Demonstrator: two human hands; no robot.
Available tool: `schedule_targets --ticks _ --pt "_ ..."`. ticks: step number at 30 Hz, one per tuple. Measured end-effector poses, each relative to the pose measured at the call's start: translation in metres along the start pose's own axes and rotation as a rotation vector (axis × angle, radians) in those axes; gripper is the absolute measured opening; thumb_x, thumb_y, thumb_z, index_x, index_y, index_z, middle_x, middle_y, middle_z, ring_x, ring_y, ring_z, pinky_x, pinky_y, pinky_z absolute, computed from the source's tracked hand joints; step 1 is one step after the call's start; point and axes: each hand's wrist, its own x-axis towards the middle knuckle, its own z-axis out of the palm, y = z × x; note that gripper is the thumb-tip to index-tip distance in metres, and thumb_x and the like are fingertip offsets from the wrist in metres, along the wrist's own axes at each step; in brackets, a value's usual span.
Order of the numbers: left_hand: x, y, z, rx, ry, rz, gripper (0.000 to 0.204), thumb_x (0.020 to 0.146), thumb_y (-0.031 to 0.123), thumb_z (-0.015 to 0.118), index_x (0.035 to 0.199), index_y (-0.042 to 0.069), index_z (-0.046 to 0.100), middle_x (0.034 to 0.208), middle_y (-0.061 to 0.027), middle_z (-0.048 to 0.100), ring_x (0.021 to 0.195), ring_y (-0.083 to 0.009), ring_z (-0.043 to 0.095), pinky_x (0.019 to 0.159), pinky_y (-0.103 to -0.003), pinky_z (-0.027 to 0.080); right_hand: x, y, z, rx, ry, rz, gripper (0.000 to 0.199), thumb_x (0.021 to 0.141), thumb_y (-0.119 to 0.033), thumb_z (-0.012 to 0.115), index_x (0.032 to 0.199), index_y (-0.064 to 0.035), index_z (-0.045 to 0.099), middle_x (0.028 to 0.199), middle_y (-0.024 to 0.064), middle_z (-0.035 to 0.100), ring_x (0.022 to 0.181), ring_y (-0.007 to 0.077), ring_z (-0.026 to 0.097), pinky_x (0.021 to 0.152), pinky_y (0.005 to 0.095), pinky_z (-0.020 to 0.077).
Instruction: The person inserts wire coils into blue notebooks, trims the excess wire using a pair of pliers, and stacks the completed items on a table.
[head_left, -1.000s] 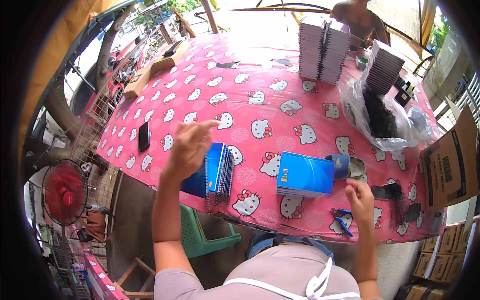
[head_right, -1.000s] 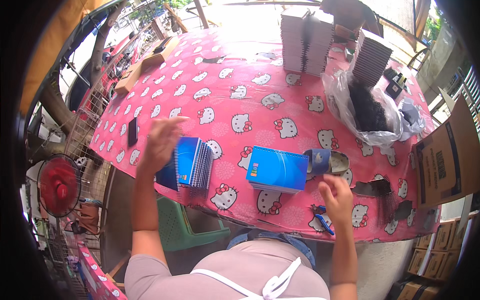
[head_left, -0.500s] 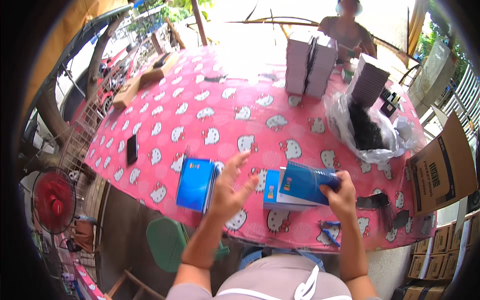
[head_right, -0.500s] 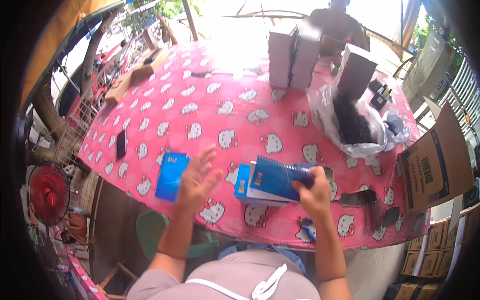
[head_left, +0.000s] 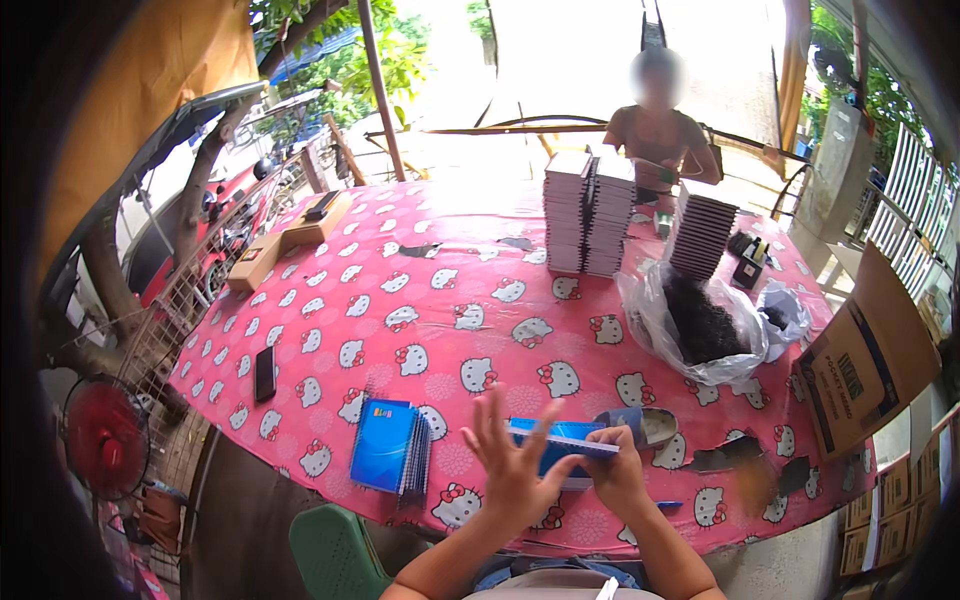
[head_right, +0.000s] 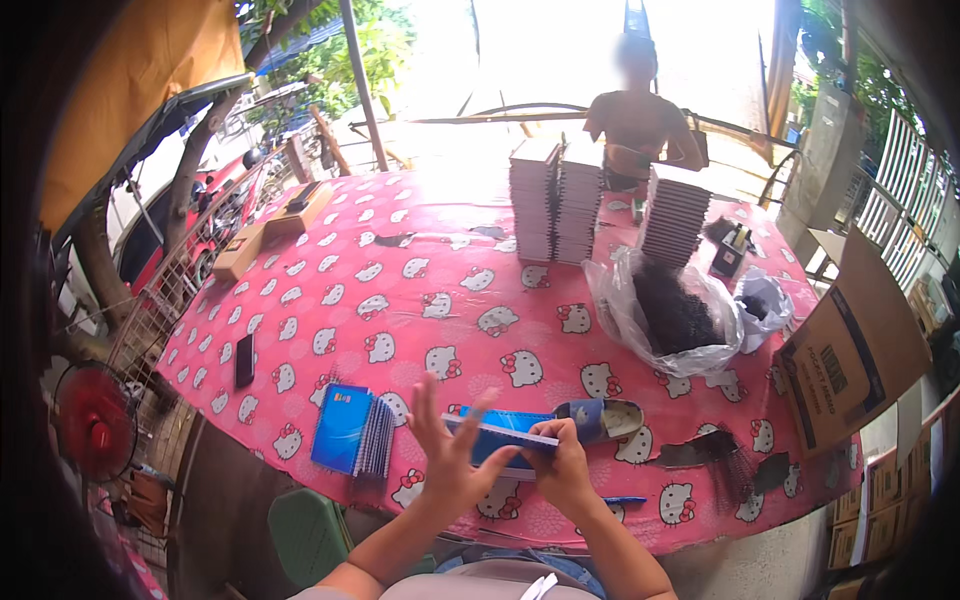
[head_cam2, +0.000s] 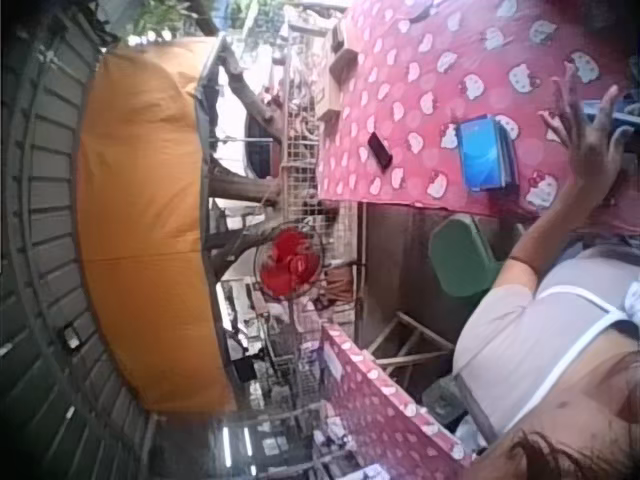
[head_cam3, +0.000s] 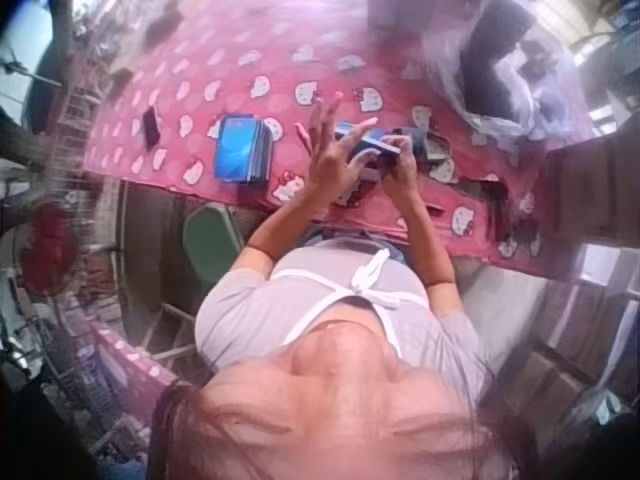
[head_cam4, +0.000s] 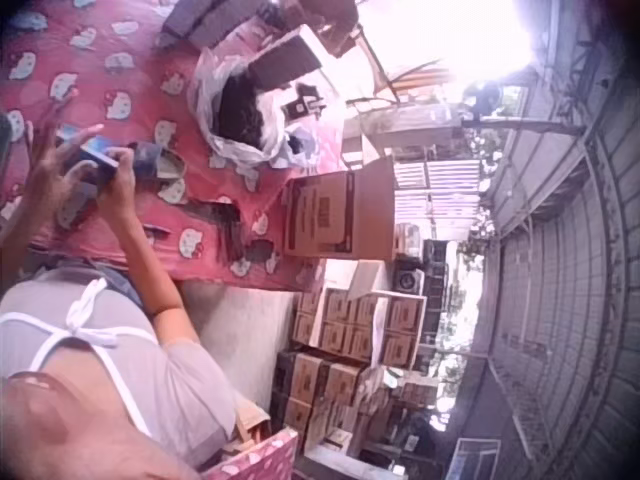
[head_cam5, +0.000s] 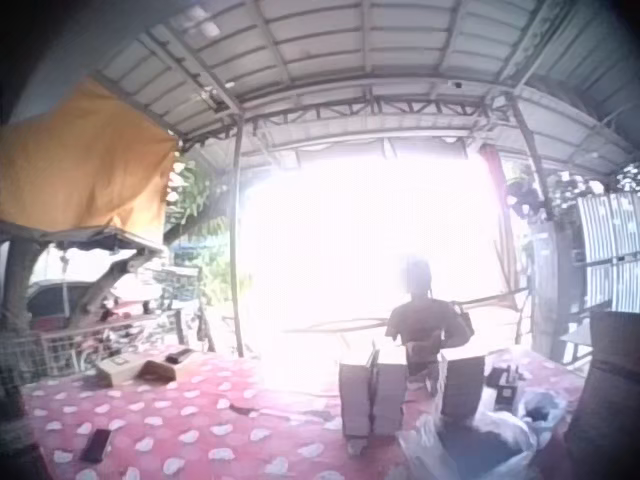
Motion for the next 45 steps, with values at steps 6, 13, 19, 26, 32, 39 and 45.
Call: schedule_targets --ticks 6,13,19,26,32,39,45 --pt "0.011 -0.012 0.033 -0.261 0.034 0.143 0.014 0.075 0.022 0.075 0.088 0.019 0.071 0.086 0.0045 0.066 0.091 -0.0185 0.056 0.087 -0.045 0.031 -0.046 0.028 -0.092 -0.650 0.296 -0.005 0.031 0.076 -0.017 0.073 0.093 0.0018 0.054 0.087 0.0187 0.061 0.080 0.0313 0.060 0.074 0.0392 0.0490" --pt "-0.004 -0.014 0.040 -0.209 0.075 0.067 0.005 0.076 0.022 0.069 0.081 0.021 0.067 0.083 0.0044 0.058 0.095 -0.0190 0.054 0.086 -0.048 0.031 -0.082 0.088 -0.261 -1.236 0.446 0.269 0.049 0.074 -0.038 0.076 0.085 0.0083 0.064 0.082 0.0265 0.065 0.078 0.0424 0.063 0.073 0.0488 0.0505" --pt "0.002 -0.018 0.115 -0.048 0.213 0.054 0.010 0.063 0.033 0.069 0.071 0.028 0.069 0.082 0.0059 0.060 0.105 -0.0214 0.049 0.088 -0.053 0.033 0.014 0.017 -0.130 -0.787 0.190 -0.124 0.044 0.074 -0.033 0.075 0.087 0.0080 0.064 0.084 0.0250 0.065 0.078 0.0399 0.063 0.073 0.0466 0.0508" --pt "0.005 -0.019 0.102 -0.162 0.203 0.014 0.007 0.066 0.036 0.068 0.071 0.031 0.069 0.080 0.0114 0.062 0.098 -0.0198 0.053 0.086 -0.056 0.028 0.057 -0.018 -0.024 -0.489 -0.185 -0.237 0.039 0.075 -0.027 0.073 0.089 0.0077 0.064 0.085 0.0231 0.065 0.079 0.0370 0.063 0.073 0.0441 0.0512" --pt "0.010 -0.027 0.108 -0.172 0.104 0.004 0.008 0.070 0.032 0.068 0.076 0.027 0.072 0.081 0.0041 0.065 0.091 -0.0215 0.060 0.080 -0.047 0.042 0.063 -0.026 0.008 -0.391 -0.317 -0.267 0.034 0.075 -0.022 0.072 0.091 0.0074 0.064 0.087 0.0215 0.065 0.079 0.0344 0.063 0.073 0.0419 0.0516" --pt "0.008 -0.033 0.106 -0.301 0.155 0.046 0.012 0.069 0.035 0.072 0.077 0.025 0.072 0.080 0.0027 0.065 0.092 -0.0217 0.058 0.081 -0.048 0.042 0.065 -0.032 0.020 -0.325 -0.403 -0.273 0.030 0.076 -0.015 0.070 0.094 0.0071 0.064 0.088 0.0197 0.066 0.079 0.0315 0.063 0.073 0.0394 0.0520" --pt "0.003 -0.031 0.098 -0.264 0.163 0.030 0.014 0.070 0.035 0.072 0.077 0.024 0.072 0.080 0.0021 0.064 0.091 -0.0220 0.058 0.082 -0.048 0.041 0.066 -0.032 0.024 -0.291 -0.451 -0.261 0.026 0.076 -0.010 0.069 0.095 0.0068 0.064 0.090 0.0181 0.066 0.080 0.0290 0.063 0.073 0.0372 0.0523"
